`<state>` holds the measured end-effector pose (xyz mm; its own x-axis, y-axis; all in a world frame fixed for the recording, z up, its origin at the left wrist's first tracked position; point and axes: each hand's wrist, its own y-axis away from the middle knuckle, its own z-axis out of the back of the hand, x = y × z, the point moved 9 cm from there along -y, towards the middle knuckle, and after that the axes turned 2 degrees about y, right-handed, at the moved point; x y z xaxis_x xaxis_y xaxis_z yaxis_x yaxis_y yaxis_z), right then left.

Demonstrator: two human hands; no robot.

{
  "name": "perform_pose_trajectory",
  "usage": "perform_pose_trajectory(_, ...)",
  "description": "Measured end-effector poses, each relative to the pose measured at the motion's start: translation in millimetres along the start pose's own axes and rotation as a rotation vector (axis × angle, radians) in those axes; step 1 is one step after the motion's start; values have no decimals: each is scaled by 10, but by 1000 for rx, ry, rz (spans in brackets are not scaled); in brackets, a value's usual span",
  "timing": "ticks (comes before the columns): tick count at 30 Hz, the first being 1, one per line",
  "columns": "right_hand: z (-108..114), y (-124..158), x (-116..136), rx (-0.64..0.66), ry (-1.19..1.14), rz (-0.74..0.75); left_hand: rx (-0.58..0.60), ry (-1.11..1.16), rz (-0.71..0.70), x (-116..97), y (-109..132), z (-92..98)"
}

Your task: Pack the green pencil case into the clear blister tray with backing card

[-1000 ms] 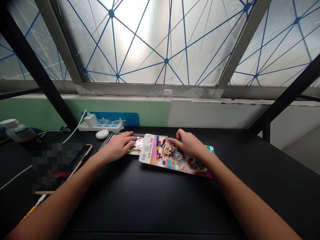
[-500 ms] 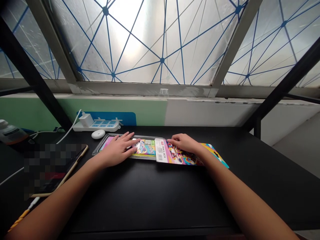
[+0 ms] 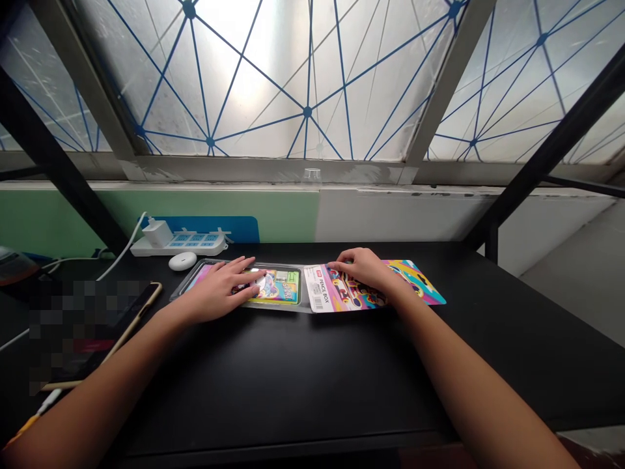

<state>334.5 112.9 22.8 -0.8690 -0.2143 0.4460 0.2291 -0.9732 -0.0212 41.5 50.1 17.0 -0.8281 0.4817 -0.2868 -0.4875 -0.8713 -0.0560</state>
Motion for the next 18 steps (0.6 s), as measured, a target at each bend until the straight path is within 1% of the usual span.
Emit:
perform_pose_trajectory(5,83,4,31,-42,58,31,-10,11,-6,2,3,4)
perform_pose_trajectory(9,66,23,102,-62,30,39,-32,38,-3,2,-3,9)
perform_pose_trajectory(12,-45,46,175,-65,-9,-10,-69,62,16,-29,-7,21)
perform_pose_trajectory(15,-224,57,277,-48,-29,-47,-99,116,47,-115,-6,22)
perform_pose_trajectory(18,-360,59,401,-52,-28,-35,-130,277,37,-272,0,28)
